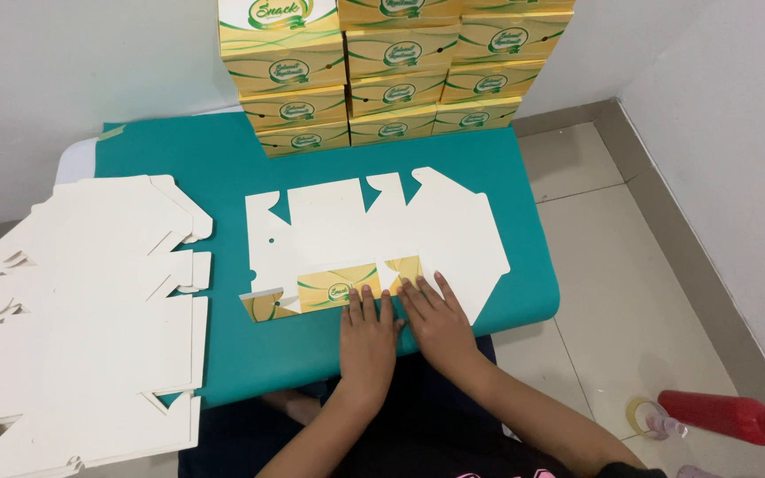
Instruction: Assembling small cardboard snack boxes from flat templates by folding and tucking flaps.
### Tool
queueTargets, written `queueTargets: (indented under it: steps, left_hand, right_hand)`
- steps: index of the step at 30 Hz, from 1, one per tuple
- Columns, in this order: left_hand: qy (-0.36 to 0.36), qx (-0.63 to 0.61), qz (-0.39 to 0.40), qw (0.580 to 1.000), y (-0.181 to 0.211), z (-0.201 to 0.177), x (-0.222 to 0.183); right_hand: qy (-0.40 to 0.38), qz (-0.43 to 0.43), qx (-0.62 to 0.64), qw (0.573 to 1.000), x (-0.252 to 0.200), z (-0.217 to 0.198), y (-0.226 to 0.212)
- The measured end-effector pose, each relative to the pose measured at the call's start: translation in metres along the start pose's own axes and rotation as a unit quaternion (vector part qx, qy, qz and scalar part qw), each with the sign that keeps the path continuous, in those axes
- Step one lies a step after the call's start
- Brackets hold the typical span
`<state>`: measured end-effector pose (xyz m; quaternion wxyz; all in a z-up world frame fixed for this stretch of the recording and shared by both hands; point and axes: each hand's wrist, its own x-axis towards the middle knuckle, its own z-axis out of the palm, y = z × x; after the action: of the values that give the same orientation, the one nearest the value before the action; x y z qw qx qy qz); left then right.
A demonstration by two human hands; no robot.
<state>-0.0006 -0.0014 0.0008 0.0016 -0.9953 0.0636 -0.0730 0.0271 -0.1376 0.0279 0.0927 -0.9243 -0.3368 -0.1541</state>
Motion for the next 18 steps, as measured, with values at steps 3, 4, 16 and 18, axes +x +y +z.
queueTargets:
  steps: [3,4,16,18]
  left_hand:
    - [-0.095,0.061,0.026,0.993,-0.002,0.005,0.003]
    - [-0.094,0.062,0.026,0.993,-0.002,0.0,0.005]
    - [-0.119,0.056,0.021,0.991,0.013,-0.028,0.01]
    - [-0.137,0.122,0.016,0.983,0.022,-0.027,0.013]
  right_hand:
    - [0.027,-0.055,-0.004,0.998,0.012,0.001,0.004]
    - [0.029,-0.054,-0.004,0.998,0.011,-0.001,0.005]
    - [-0.095,0.173,0.021,0.98,-0.062,-0.042,0.044]
    - [-0.1,0.206,0.07,0.971,-0.066,-0.049,0.055]
